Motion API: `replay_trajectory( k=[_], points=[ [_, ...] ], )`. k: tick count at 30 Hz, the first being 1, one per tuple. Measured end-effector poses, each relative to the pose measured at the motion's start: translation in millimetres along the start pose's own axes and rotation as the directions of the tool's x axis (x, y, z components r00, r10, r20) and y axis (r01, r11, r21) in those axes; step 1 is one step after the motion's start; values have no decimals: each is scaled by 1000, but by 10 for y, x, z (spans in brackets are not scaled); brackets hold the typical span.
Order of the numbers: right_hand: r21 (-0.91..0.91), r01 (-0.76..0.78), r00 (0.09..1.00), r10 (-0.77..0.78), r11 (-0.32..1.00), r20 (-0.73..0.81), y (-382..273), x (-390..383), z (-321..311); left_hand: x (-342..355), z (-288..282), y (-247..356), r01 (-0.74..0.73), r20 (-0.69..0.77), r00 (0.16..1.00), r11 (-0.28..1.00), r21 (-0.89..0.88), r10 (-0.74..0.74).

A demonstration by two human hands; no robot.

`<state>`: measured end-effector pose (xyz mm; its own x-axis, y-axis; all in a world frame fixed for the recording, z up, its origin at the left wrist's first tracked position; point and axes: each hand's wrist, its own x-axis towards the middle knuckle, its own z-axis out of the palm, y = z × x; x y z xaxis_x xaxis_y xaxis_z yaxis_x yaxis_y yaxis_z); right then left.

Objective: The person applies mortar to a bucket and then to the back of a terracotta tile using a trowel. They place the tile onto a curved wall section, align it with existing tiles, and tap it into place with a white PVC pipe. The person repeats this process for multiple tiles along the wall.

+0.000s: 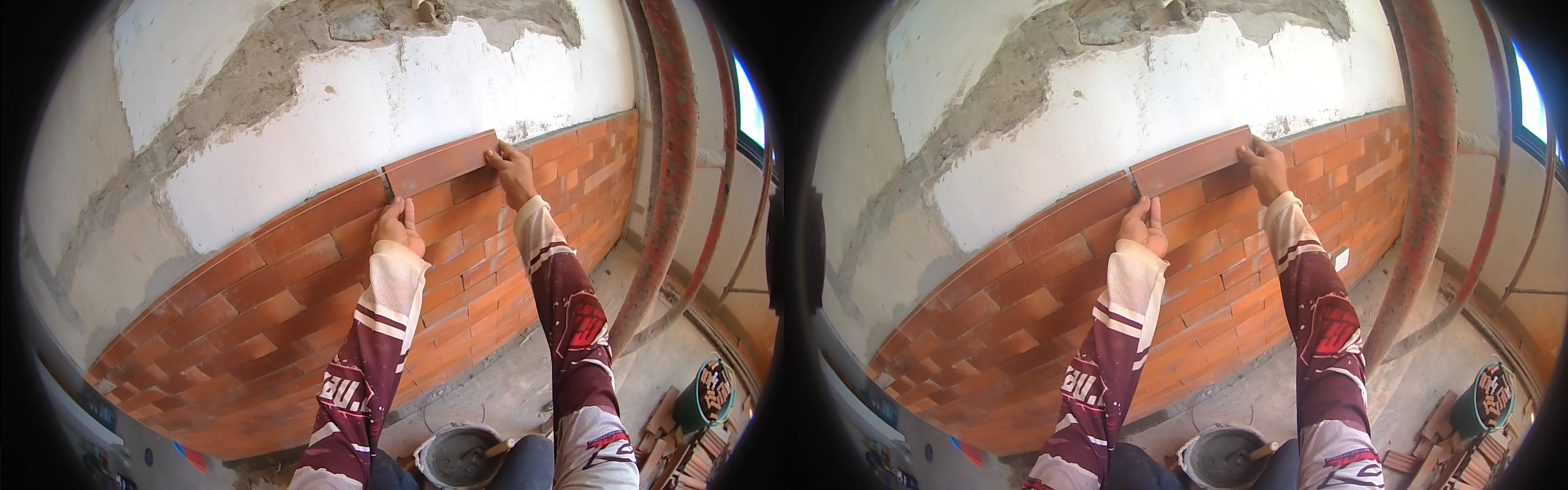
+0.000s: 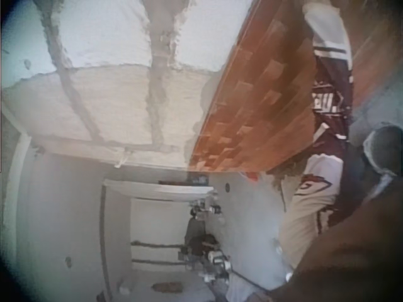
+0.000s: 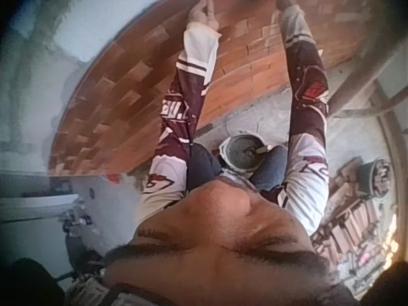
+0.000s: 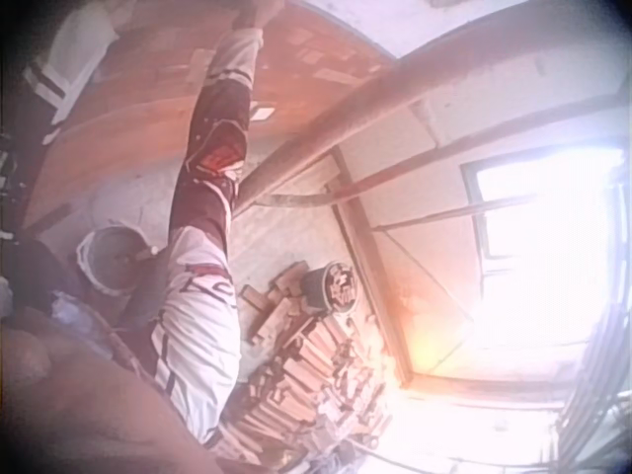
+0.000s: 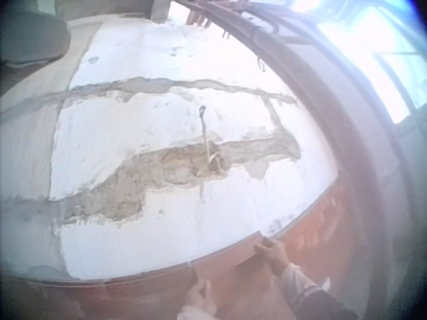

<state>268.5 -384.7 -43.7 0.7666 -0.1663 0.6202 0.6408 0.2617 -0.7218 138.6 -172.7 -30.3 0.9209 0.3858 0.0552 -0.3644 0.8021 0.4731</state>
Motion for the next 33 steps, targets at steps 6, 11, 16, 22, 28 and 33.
replay_trajectory(
  k=[6, 11, 16, 22, 28, 33],
  points=[
    [-98, 48, 998, -51, 994, -29, 35, 40, 31, 32, 16, 0, 8, 15, 1000, 1000, -23, -8],
    [-155, 82, 996, -84, 984, -6, 15, 57, 48, 11, 53, -6, -1, -3, 1000, 1000, 2, 1],
    [-147, 69, 996, -77, 987, -49, 79, 40, 81, -12, 38, -15, -37, -30, 999, 997, 69, 39],
    [-167, 84, 991, -100, 982, -84, 99, 20, 73, -4, 10, -66, -80, -40, 996, 996, 49, 82],
    [-274, 54, 990, -88, 960, -114, 152, 51, 78, -34, 79, -6, -60, -91, 993, 986, 157, 74],
    [-313, 64, 988, -105, 948, -115, 128, 27, 71, -41, 89, -36, -59, -101, 992, 977, 204, 80]
  ],
)
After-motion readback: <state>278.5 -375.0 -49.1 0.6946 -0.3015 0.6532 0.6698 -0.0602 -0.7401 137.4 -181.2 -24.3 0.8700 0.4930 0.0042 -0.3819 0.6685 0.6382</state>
